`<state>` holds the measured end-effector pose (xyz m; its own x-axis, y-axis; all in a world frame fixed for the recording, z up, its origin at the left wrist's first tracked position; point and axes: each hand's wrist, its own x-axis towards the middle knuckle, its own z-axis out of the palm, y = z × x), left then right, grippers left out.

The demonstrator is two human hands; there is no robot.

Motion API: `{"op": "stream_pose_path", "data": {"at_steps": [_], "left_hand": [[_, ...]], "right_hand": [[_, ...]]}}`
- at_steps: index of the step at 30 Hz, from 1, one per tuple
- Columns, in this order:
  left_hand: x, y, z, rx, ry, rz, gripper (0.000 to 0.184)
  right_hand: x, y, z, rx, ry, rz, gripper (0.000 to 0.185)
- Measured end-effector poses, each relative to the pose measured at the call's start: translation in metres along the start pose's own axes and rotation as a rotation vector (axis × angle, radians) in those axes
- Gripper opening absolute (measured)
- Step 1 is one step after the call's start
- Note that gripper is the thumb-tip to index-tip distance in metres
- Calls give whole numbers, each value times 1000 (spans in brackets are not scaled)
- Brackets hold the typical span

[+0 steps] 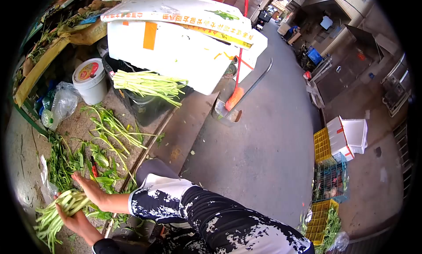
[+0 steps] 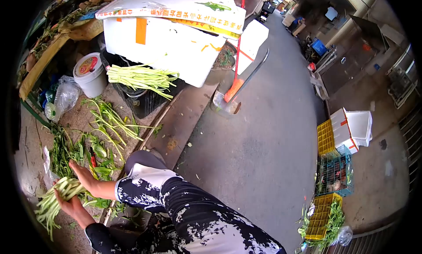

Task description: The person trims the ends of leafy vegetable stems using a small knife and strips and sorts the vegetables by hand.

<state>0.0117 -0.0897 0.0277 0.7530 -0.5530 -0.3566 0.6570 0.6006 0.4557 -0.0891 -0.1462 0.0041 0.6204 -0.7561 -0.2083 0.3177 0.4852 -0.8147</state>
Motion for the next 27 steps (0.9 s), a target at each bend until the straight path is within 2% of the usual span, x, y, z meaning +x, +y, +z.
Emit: {"op": "stream_pose_path", "data": {"at_steps": [2, 5, 8, 9, 12, 13, 17, 19, 20, 22, 23, 24, 27], "left_hand": [[7, 13, 0, -38, 14, 32, 43], [20, 28, -12, -71, -12, -8, 42], [6, 3, -17, 38, 8, -24, 41], [-1, -12, -15, -16, 7, -43, 41], [17, -2, -25, -7, -73, -123, 43], [17, 3, -22, -13, -1, -109, 42], [30, 24, -23, 17, -17, -73, 46], [31, 23, -31, 63, -14, -75, 45], [26, 21, -30, 106, -15, -75, 45], [6, 2, -24, 171, -66, -128, 43], [12, -6, -33, 116, -127, -161, 42], [16, -11, -39, 58, -185, -194, 41], [28, -2, -37, 11, -91, -199, 38]], "right_hand": [[7, 5, -4, -11, -59, -34, 86], [11, 0, -14, -13, 124, -61, 85], [-4, -9, 7, -109, 181, -59, 82], [5, 5, 4, -43, 76, -23, 81], [16, 17, 10, 20, 69, 4, 84], [15, 17, 11, 25, 7, 33, 84], [12, -1, 8, -69, -5, 54, 85], [21, -5, -5, -175, 58, -127, 84], [18, -3, -3, -175, 58, -127, 84], [6, -3, 6, -441, 139, -48, 82], [-19, -25, 8, -369, -13, 8, 80], [-8, -10, 3, -489, -20, -32, 78], [3, 4, 2, -426, -50, -139, 77]]}}
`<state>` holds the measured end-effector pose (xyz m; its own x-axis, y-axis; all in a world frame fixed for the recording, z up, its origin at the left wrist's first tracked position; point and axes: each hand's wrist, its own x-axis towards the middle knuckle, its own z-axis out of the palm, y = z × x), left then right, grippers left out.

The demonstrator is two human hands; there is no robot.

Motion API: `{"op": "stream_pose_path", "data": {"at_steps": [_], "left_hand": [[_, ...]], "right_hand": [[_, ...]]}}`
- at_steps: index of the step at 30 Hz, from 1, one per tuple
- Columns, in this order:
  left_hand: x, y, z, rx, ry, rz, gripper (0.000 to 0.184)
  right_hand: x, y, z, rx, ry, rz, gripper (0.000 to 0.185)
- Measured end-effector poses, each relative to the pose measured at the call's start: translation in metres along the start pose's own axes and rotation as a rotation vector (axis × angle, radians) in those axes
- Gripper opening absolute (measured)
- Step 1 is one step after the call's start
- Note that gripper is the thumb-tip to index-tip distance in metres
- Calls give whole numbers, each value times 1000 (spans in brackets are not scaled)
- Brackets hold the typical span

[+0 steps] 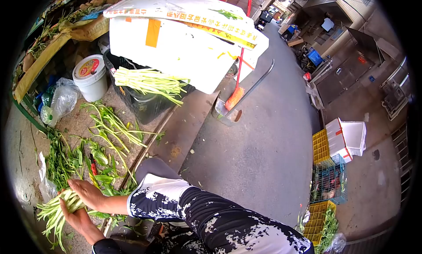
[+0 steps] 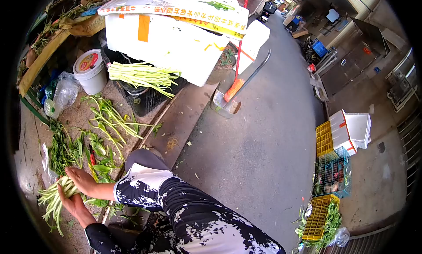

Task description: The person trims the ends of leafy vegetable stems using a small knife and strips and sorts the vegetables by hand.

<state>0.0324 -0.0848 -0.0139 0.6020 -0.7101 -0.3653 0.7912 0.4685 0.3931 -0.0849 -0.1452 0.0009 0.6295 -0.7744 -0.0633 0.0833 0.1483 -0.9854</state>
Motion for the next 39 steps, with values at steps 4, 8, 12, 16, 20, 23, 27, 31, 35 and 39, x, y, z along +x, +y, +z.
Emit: {"op": "stream_pose_path", "data": {"at_steps": [4, 8, 12, 16, 20, 23, 27, 31, 35, 39], "left_hand": [[4, 13, 2, -40, 39, 65, 37], [2, 11, 2, -17, 74, 64, 38], [0, -14, -3, 41, 18, 20, 44], [3, -16, -6, 12, -60, -19, 43], [4, -12, -11, 34, -117, -58, 40], [9, -6, -17, 56, -142, -73, 41], [12, -2, -19, 41, -86, -105, 43], [25, -4, -46, 179, -13, -188, 35], [26, -11, -68, 287, -292, -217, 25], [16, -17, -55, 296, -315, -277, 21]], "right_hand": [[5, 4, -5, 289, 137, 43, 81], [11, 22, -10, 367, 181, 137, 83], [12, 29, 3, 516, 204, 200, 80], [8, 29, 4, 555, 106, 231, 75], [-6, 8, 6, 507, -40, 87, 66], [-4, 8, 6, 559, -54, 58, 56], [7, 16, -3, 183, -93, -84, 46], [-4, -27, -29, -133, -130, -82, 37], [-5, -14, -29, -457, -27, -175, 36], [-14, -16, -30, -765, -68, -169, 44]]}}
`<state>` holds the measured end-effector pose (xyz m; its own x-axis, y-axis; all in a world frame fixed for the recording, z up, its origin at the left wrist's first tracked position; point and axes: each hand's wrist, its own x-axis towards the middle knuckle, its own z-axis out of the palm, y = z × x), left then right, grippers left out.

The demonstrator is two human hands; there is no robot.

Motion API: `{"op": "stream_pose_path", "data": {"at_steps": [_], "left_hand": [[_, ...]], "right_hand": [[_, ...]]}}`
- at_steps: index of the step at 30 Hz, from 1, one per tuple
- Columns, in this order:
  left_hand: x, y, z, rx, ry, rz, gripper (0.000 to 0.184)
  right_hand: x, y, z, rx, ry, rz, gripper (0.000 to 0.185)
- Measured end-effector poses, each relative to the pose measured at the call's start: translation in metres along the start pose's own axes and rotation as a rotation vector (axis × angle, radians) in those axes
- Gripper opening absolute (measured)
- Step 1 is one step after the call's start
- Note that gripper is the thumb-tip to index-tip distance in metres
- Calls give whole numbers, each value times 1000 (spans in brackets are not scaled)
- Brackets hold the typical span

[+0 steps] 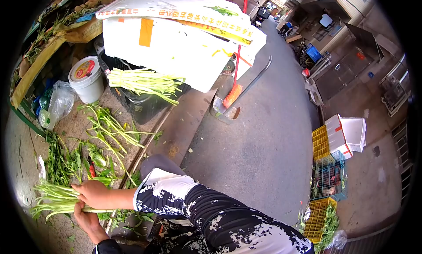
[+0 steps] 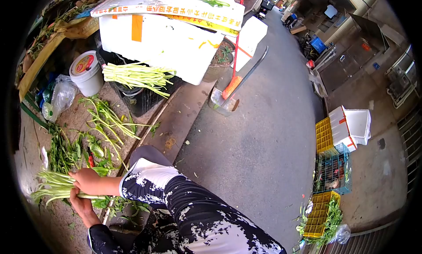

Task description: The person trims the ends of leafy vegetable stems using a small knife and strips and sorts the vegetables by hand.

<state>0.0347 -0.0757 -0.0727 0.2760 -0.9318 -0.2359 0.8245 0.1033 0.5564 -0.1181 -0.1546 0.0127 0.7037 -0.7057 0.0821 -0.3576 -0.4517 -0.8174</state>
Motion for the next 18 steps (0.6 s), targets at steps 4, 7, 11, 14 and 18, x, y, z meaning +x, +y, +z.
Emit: {"op": "stream_pose_path", "data": {"at_steps": [4, 7, 11, 14, 18], "left_hand": [[-11, -2, 30, 0, 135, -5, 52], [-17, 2, 39, -22, 111, -57, 66], [-21, 1, 47, -25, 7, -79, 70], [-17, 2, 35, -66, -41, -90, 69], [-14, 9, 22, -148, 137, -114, 58]], "right_hand": [[1, 4, 5, 26, -16, 38, 47], [3, 11, 4, 99, -73, 59, 45], [-2, 18, 15, 175, -72, 67, 41], [-5, 17, 15, 283, -58, 41, 39], [-9, 14, 11, 213, -78, -16, 40]]}}
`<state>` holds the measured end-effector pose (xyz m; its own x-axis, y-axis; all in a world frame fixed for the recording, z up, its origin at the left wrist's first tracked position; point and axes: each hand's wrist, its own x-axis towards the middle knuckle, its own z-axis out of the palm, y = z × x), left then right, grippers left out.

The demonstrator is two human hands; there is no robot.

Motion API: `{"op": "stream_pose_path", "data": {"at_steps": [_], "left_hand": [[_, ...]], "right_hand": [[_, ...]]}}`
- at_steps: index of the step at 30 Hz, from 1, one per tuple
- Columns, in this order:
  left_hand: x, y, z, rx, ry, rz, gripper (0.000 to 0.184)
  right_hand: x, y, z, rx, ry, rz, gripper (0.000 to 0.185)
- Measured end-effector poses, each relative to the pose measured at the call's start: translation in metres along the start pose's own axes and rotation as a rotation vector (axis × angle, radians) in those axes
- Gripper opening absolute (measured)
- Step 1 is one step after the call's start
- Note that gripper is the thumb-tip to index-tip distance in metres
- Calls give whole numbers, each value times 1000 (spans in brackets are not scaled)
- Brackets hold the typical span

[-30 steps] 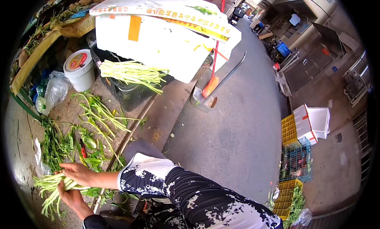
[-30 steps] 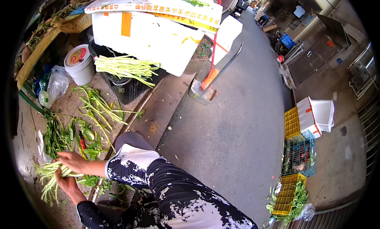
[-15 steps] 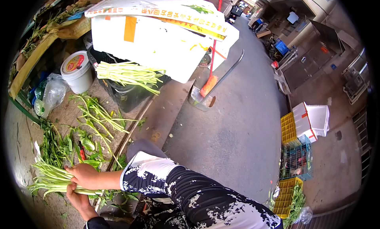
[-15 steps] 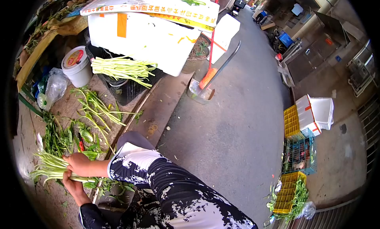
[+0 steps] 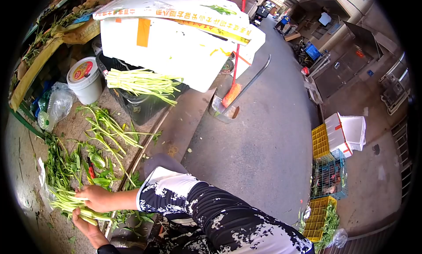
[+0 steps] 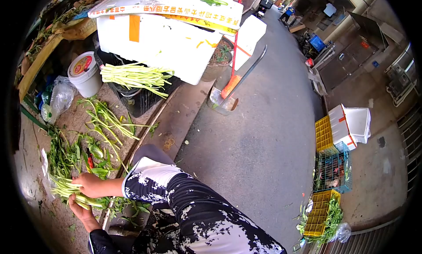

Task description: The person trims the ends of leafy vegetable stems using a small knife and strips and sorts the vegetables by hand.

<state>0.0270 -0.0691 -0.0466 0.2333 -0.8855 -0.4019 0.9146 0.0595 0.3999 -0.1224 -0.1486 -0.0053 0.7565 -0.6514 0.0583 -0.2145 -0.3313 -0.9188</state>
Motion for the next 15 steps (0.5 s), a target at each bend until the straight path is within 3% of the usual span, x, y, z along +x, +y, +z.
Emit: {"op": "stream_pose_path", "data": {"at_steps": [1, 2, 5, 10, 12, 15], "left_hand": [[-1, -3, 0, -13, -140, -13, 44], [0, -5, -1, -13, -139, -11, 44], [1, -7, 0, -34, 21, 43, 30], [7, 6, -16, 25, 96, 115, 33], [6, 8, -9, -44, -5, 149, 33], [4, 2, -1, -131, 102, 146, 36]], "right_hand": [[-2, -1, 0, -47, -15, -24, 41], [-4, -4, -2, -46, -16, -25, 41], [-7, -12, -6, -86, -83, -154, 43], [-9, -22, -16, -15, -255, -14, 47], [-5, -16, -10, 252, 2, -223, 49], [-10, -16, 2, 112, 99, -282, 58]]}}
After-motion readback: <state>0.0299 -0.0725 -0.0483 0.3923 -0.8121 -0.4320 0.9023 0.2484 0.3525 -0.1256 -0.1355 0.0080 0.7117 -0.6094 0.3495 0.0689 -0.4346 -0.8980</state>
